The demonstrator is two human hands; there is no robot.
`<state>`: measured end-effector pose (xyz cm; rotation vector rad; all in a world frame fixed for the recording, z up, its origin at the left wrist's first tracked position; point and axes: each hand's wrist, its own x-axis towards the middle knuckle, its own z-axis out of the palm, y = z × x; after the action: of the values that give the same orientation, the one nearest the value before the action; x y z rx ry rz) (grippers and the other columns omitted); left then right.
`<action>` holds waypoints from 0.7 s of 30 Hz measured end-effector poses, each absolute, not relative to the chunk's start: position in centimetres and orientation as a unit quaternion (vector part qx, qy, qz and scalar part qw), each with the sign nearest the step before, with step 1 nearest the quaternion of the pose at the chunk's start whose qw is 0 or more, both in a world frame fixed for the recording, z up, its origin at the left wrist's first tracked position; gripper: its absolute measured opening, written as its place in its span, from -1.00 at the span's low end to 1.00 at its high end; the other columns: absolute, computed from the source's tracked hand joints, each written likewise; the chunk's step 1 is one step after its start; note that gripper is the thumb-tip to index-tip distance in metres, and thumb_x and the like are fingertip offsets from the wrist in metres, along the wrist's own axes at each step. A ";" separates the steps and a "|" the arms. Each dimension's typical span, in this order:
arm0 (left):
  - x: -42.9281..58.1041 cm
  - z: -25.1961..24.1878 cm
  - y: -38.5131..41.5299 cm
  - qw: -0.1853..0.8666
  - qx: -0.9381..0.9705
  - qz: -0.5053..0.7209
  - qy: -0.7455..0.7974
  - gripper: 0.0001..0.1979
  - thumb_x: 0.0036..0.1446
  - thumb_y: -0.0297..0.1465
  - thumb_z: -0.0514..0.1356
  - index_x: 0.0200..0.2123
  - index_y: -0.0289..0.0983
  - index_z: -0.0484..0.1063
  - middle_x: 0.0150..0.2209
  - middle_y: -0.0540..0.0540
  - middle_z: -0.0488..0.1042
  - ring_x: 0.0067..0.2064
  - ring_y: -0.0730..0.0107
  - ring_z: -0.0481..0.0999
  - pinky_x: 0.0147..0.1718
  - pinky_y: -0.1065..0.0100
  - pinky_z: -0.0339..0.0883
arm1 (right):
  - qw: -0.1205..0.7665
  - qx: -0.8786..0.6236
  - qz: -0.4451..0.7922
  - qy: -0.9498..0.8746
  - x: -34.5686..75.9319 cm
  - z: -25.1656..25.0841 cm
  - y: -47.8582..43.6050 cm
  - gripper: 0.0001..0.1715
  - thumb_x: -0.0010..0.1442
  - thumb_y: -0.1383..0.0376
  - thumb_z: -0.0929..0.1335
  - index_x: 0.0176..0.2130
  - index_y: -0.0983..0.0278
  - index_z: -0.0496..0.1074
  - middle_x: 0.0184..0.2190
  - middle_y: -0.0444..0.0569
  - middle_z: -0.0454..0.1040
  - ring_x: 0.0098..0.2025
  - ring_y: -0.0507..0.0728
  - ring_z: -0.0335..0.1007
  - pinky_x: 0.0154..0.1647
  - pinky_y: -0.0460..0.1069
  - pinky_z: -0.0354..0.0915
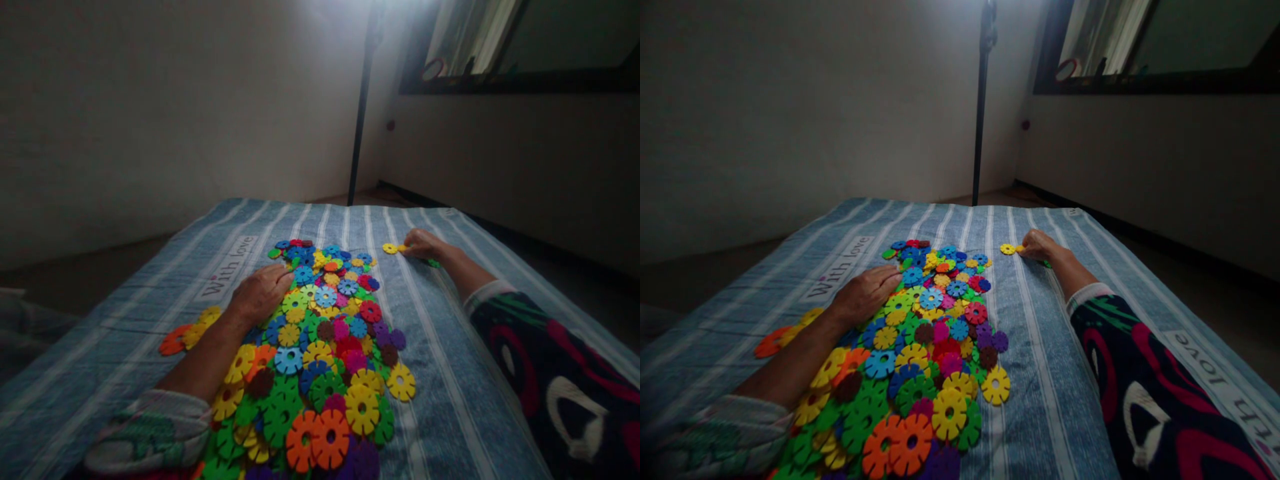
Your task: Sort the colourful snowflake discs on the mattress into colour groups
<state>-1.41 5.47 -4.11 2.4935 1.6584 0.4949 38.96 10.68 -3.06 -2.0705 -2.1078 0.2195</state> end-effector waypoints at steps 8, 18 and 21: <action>-1.2 -3.9 5.3 0.055 0.819 0.152 0.550 -0.59 0.19 -0.20 -0.15 -0.32 -0.21 0.45 -0.16 -0.13 0.55 -0.04 0.23 0.47 0.04 0.28 0.28 | 0.063 -0.691 0.068 -0.717 39.4 -3.2 11.2 -0.87 -0.04 0.30 0.43 -0.46 0.35 0.54 -0.51 -0.05 0.48 -0.40 0.08 0.38 -0.43 -0.09 0.14; -1.2 -3.7 5.3 0.065 0.822 0.164 0.541 -0.63 0.16 -0.21 -0.11 -0.34 -0.20 0.44 -0.18 -0.11 0.55 -0.06 0.24 0.46 0.04 0.30 0.28 | 0.087 -0.694 0.053 -0.713 39.9 -3.3 11.4 -0.60 -0.04 0.25 0.47 -0.15 0.31 0.57 -0.18 0.08 0.56 -0.14 0.19 0.46 -0.23 -0.06 0.29; -1.2 -3.8 5.3 0.065 0.823 0.162 0.541 -0.63 0.16 -0.20 -0.12 -0.33 -0.20 0.44 -0.18 -0.11 0.55 -0.05 0.24 0.46 0.05 0.30 0.28 | 0.083 -0.691 0.058 -0.716 39.8 -3.4 11.3 -0.68 -0.02 0.25 0.46 -0.22 0.30 0.58 -0.24 0.03 0.57 -0.16 0.18 0.45 -0.26 -0.08 0.26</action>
<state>-1.23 5.33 -3.75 2.4831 1.6321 0.4894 39.75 11.29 -3.36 -2.0630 -2.1374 0.1720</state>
